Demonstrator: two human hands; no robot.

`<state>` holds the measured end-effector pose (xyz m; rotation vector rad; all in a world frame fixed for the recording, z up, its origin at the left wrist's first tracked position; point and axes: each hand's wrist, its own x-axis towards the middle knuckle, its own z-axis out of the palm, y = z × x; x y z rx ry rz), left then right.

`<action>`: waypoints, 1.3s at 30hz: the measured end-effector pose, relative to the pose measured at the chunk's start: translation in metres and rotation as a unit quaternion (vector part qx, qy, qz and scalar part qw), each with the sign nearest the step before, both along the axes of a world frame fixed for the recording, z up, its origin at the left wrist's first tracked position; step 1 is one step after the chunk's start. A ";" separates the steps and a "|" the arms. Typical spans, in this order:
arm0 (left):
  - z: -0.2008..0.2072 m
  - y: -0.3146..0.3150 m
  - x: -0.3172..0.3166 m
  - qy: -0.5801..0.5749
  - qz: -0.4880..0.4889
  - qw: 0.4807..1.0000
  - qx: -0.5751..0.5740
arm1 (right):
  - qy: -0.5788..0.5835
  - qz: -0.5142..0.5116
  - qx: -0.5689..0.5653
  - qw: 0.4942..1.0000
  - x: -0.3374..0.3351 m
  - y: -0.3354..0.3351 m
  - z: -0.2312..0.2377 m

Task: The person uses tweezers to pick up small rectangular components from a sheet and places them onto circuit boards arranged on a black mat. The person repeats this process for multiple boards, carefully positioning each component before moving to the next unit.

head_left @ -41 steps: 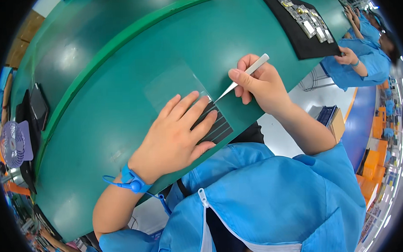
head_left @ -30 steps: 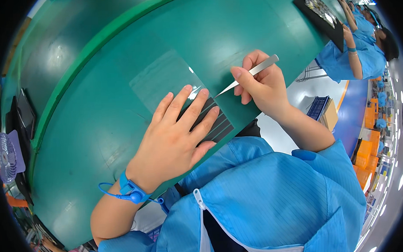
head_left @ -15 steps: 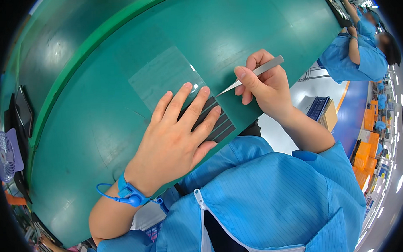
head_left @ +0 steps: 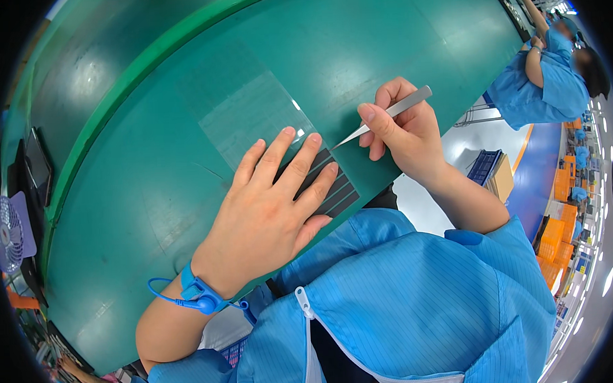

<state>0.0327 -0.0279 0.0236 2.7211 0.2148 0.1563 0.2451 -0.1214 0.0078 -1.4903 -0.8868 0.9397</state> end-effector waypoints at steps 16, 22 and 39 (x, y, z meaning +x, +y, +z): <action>0.002 -0.001 0.002 0.000 0.001 1.000 -0.001 | 0.041 -0.030 0.032 0.998 0.002 -0.003 0.000; -0.003 -0.003 0.003 -0.014 0.002 1.000 -0.002 | 0.135 -0.057 0.059 0.987 0.018 0.009 0.002; -0.010 -0.069 0.048 -0.078 -0.064 0.988 0.121 | 0.434 0.043 0.175 0.882 -0.021 0.158 0.005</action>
